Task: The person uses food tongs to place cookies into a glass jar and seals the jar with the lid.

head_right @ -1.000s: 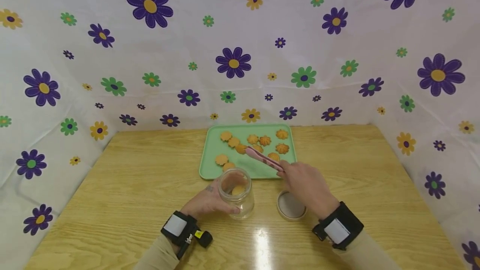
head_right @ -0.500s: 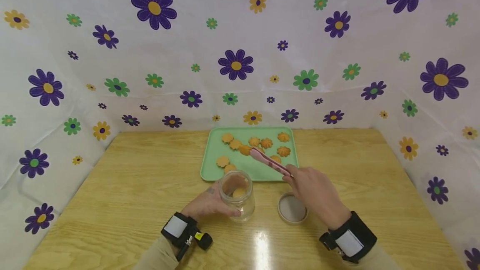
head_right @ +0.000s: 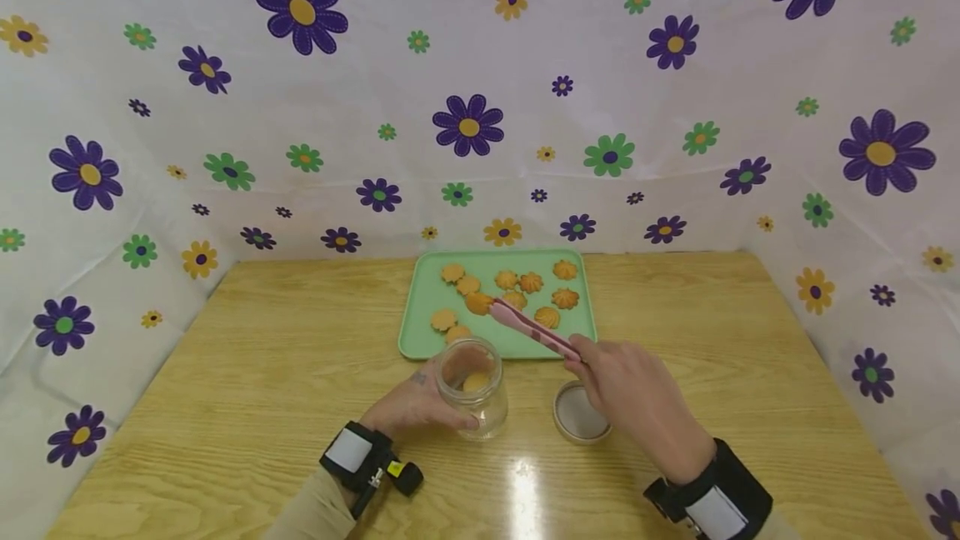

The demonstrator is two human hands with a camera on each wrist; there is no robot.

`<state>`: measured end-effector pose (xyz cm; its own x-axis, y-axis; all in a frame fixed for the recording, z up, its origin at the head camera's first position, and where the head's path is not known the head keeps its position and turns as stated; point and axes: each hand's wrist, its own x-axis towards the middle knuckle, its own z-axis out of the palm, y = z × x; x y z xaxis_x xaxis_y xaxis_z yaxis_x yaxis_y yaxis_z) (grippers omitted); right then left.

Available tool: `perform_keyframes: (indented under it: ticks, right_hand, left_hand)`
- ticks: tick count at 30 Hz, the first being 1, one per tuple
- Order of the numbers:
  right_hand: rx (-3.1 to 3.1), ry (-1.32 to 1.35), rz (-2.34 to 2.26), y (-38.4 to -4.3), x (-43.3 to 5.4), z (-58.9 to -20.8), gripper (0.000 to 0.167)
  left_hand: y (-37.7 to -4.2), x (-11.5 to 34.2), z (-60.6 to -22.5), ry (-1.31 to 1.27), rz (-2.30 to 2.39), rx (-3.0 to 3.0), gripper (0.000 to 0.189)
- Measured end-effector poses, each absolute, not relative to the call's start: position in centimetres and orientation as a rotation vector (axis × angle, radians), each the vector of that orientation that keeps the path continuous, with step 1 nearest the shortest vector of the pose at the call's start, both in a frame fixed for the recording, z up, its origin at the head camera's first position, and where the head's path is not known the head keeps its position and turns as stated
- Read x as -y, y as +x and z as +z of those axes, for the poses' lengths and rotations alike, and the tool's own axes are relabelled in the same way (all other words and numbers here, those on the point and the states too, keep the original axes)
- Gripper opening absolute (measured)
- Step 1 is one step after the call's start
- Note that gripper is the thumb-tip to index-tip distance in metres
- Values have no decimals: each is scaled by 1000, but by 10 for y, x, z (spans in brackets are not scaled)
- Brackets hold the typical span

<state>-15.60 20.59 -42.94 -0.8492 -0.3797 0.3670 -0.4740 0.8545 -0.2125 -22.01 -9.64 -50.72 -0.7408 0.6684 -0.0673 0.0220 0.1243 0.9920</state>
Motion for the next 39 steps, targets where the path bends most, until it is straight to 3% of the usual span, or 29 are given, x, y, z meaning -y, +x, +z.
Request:
perform_keyframes:
  ticks: [8, 17, 27, 30, 36, 39]
  right_hand:
    - [2657, 669, 395, -141, -208, -424, 19]
    - [2515, 732, 420, -129, -214, -427, 34]
    - [2564, 730, 378, -116, -215, -425, 27]
    - [2584, 723, 366, -114, -214, -424, 27]
    - [2594, 747, 367, -114, -214, -425, 27]
    - [2592, 763, 369, -114, -214, -424, 27]
  left_hand:
    - [-220, 96, -507, 682, 1654, -1909, 92]
    - [-220, 96, -508, 706, 1632, -1933, 91]
    - [-221, 97, -506, 684, 1596, -1968, 89]
    - [-220, 98, -506, 652, 1587, -1980, 93]
    - [-219, 98, -505, 580, 1551, -2021, 120]
    - [-219, 98, -505, 570, 1539, -2049, 120]
